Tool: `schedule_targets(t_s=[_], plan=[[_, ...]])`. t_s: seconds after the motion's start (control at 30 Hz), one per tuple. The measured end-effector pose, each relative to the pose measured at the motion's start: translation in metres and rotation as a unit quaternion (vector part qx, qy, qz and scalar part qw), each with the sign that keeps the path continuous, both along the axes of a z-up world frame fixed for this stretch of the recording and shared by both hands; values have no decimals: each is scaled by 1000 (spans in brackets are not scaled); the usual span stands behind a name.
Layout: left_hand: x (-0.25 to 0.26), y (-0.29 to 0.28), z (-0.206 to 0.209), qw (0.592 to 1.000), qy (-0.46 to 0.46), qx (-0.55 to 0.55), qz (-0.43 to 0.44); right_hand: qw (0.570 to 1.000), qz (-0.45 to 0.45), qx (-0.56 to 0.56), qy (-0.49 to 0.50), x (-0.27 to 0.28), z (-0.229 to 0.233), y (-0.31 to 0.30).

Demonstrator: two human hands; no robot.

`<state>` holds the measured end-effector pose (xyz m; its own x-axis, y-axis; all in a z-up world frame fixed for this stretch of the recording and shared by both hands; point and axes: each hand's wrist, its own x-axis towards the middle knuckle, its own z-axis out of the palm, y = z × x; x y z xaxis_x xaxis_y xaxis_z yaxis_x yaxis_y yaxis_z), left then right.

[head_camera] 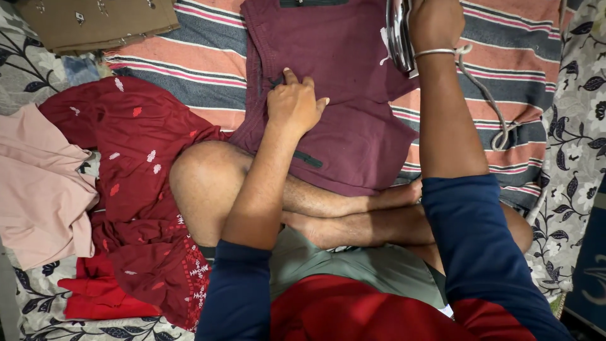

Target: The person irons a maroon t-shirt laid out on a bed. They use an electric iron to smooth the fabric, flip the shirt to iron the other side, and continue ironing different sections.

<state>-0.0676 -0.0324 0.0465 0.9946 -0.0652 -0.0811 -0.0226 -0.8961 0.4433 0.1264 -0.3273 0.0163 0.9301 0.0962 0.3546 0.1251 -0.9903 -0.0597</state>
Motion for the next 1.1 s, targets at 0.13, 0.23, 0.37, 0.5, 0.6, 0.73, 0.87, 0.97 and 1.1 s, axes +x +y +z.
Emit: schedule_targets(t_s=[0.13,0.23,0.37,0.5,0.6,0.73,0.87,0.97,1.1], plan=[[0,1,0,1000,8,-2,-2,999,28,29,-18,-12,10,-2],[-2,2,0,1000,12,-7,-2,997,-25,44,50,-25,19,-2],[0,1,-1,1000,22,-7,-4,995,-49,44,72,-43,24,-10],[-1,1,1,1000,24,-13,-4,995,-57,42,76,-64,27,-24],[-1,1,2,1000,23,-13,-4,993,-75,42,85,-81,32,-33],[-2,1,1,1000,28,-13,-5,990,-85,46,107,-99,39,-40],[-1,1,-2,999,27,-16,-8,987,-76,54,132,-119,50,-43],[-2,3,-3,999,29,-26,-9,984,-78,36,155,-131,54,-43],[-3,17,10,999,-14,-28,-14,986,-21,-7,163,-144,54,-49]])
